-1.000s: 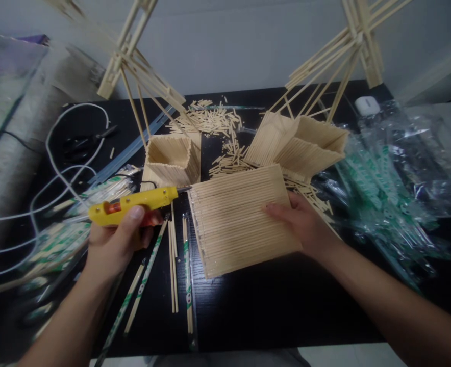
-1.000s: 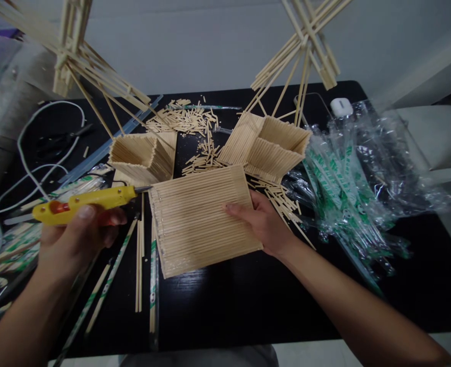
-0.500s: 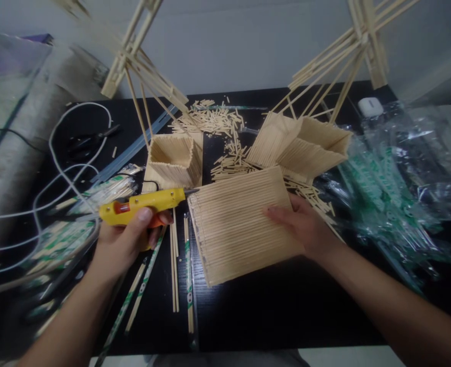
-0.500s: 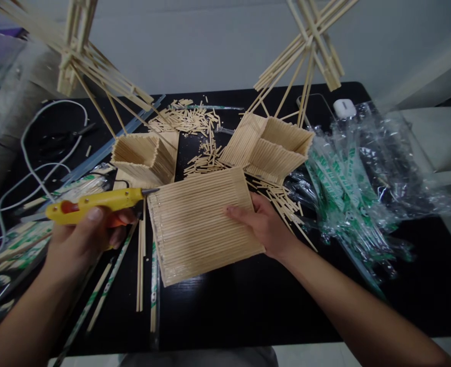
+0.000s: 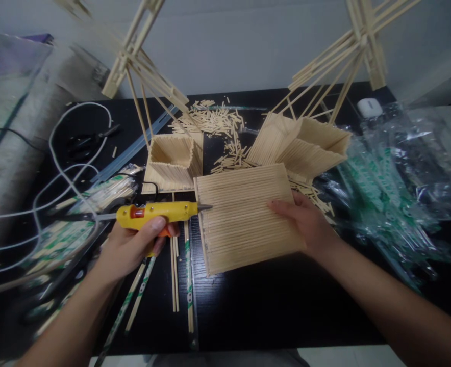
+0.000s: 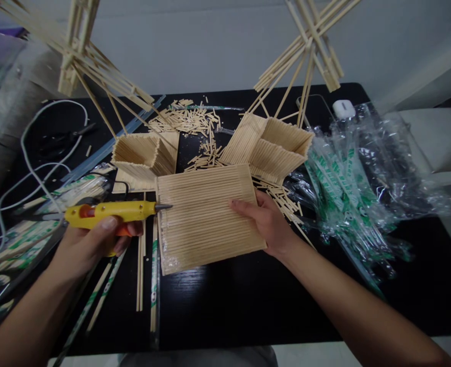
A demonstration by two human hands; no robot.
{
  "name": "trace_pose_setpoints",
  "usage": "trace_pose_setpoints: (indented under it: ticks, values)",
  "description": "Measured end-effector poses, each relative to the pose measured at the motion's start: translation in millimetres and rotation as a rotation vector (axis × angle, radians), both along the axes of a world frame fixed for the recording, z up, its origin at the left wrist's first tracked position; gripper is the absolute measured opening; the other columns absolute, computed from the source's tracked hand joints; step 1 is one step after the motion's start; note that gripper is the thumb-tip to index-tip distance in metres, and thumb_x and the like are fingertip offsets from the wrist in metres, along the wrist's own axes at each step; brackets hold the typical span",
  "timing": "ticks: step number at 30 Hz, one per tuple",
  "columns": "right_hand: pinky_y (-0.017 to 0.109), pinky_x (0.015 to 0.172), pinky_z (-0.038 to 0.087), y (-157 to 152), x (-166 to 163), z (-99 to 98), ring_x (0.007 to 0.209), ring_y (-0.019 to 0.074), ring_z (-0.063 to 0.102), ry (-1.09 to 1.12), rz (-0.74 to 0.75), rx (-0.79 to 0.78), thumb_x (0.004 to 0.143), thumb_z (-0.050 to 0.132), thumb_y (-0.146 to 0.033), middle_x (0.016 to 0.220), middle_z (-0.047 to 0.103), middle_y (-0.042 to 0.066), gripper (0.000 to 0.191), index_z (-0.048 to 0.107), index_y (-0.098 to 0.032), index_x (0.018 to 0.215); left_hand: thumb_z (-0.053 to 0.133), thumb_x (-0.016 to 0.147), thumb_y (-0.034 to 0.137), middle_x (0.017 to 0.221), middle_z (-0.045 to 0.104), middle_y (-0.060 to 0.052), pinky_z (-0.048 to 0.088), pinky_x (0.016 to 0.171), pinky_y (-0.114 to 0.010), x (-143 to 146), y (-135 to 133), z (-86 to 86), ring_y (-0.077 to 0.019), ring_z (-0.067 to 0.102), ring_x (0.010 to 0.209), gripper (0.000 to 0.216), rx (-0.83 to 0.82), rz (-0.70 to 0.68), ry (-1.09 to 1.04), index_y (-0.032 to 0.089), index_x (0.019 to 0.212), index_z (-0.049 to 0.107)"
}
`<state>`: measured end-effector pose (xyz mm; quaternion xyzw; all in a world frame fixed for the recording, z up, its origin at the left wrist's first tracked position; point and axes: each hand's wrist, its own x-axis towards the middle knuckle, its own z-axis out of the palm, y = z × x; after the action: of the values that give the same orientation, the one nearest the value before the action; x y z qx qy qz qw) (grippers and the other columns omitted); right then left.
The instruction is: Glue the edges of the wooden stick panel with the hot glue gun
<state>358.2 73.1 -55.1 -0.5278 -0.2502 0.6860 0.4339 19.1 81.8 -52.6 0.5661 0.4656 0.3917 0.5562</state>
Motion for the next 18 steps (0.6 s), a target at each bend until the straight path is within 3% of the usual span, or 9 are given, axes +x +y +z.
trace_pose_setpoints:
  ticks: [6,12,18]
  values:
    - [0.052,0.097,0.065,1.0,1.2,-2.3,0.1,0.0376,0.085,-0.02,-0.037,-0.005,0.068,0.107,-0.048,0.095,0.09,0.006,0.035,0.086,-0.028,0.086,0.081,0.101,0.069,0.068,0.08,-0.008,0.046,0.035,-0.022,-2.3,-2.1,0.2,-0.0121,0.058,0.039,0.057,-0.006,-0.071,0.084,0.018,0.076,0.085]
    - [0.056,0.098,0.066,3.5,1.0,-1.8,0.104,0.0399,0.084,-0.048,-0.079,0.015,0.068,0.106,-0.049,0.097,0.089,0.006,0.036,0.081,-0.029,0.084,0.076,0.102,0.074,0.05,0.066,-0.004,0.045,0.038,-0.023,-10.5,-5.3,-4.8,-0.0146,0.057,0.039,0.062,-0.023,-0.124,0.201,0.018,0.077,0.087]
    - [0.057,0.1,0.067,4.8,3.2,-2.6,0.116,0.0429,0.083,-0.079,-0.108,0.029,0.073,0.103,-0.052,0.106,0.09,0.007,0.036,0.081,-0.029,0.09,0.077,0.099,0.077,0.061,0.075,-0.009,0.046,0.038,-0.024,-7.4,-6.6,-4.8,-0.0139,0.056,0.041,0.064,-0.04,-0.154,0.187,0.018,0.076,0.087]
